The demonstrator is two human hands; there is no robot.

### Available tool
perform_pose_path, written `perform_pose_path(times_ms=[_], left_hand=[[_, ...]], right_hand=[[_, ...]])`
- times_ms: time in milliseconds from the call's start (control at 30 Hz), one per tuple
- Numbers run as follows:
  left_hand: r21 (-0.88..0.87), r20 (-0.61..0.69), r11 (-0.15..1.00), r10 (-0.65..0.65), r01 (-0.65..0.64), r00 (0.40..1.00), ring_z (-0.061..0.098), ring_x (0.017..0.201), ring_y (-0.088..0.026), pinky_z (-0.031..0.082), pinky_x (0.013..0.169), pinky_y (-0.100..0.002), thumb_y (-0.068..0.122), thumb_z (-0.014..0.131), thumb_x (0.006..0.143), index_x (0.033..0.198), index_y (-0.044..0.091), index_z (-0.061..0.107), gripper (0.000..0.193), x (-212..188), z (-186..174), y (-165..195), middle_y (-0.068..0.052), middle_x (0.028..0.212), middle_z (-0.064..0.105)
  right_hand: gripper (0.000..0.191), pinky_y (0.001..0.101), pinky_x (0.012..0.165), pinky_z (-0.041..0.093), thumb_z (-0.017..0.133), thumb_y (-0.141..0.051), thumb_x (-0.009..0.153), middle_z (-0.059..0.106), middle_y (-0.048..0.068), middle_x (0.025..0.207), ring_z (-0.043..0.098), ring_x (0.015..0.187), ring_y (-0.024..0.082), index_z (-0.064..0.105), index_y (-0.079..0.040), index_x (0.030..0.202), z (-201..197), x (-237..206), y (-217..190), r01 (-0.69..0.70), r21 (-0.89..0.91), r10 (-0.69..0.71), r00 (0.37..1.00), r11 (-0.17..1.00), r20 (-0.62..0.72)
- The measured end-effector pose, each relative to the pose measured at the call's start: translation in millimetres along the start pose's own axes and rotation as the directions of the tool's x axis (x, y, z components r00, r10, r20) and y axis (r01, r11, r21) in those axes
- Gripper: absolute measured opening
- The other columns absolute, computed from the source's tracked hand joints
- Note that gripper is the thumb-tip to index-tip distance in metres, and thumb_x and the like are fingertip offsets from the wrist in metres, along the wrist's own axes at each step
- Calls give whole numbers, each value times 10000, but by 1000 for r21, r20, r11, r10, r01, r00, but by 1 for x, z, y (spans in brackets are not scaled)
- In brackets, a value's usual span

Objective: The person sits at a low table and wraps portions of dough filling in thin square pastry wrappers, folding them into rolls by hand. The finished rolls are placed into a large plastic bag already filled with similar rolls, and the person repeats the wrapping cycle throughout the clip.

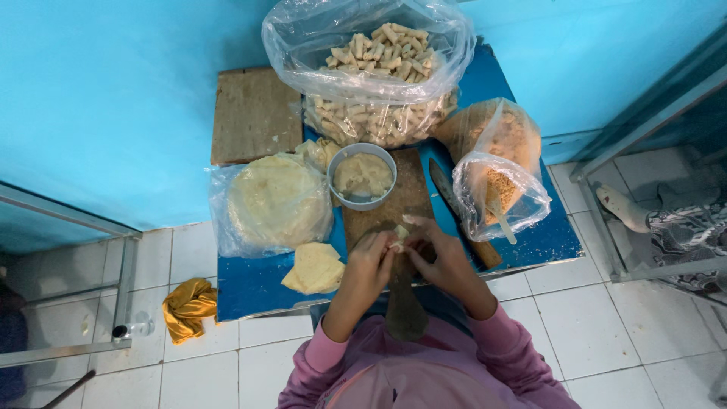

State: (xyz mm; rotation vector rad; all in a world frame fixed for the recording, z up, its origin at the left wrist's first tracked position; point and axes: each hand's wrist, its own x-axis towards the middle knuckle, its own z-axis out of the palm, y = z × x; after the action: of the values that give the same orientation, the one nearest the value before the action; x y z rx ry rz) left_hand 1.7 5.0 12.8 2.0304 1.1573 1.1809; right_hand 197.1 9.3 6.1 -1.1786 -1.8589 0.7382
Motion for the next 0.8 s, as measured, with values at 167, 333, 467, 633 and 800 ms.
perform_pose_path(times_ms=[167,333,467,633,800], left_hand=[[51,-24,993,104,-103,994,610,970,-379,501,833,-446,1,664,902,981,-17,668,81,2,-2,3,-176,990,613],[71,29,990,120,-122,992,570,1005,-360,488,853,-439,23,701,899,1000,-36,668,121,2,-11,10,-164,1036,570],[69,75,986,147,-152,986,567,1033,-375,483,872,-443,4,681,884,1011,-53,648,143,3,-18,12,-176,1072,569],[98,68,985,139,-145,988,573,1032,-374,483,879,-449,-18,652,912,1000,-63,622,103,6,-12,10,-182,1067,568],[67,88,989,126,-132,988,577,992,-391,485,843,-457,-6,653,915,1013,-46,649,106,10,-11,1,-187,1023,585]], right_hand=[[541,357,751,568,741,26,830,698,124,983,715,892,291,560,-53,1333,5,-1,-4,178,-112,-187,979,978,-84],[374,401,798,556,732,-11,901,695,133,1009,689,931,345,591,-54,1244,0,-3,-5,352,-253,-367,930,901,-13],[416,407,783,561,734,-32,883,693,151,1000,690,919,352,595,-13,1275,-4,-2,-8,339,-209,-345,939,917,8],[486,402,780,562,734,-25,885,701,150,1005,705,925,348,578,-12,1346,-5,4,-5,318,-178,-323,946,931,0],[535,412,750,551,753,-45,859,687,142,975,682,894,344,567,-33,1360,-5,8,-1,283,-191,-290,957,940,-6]])
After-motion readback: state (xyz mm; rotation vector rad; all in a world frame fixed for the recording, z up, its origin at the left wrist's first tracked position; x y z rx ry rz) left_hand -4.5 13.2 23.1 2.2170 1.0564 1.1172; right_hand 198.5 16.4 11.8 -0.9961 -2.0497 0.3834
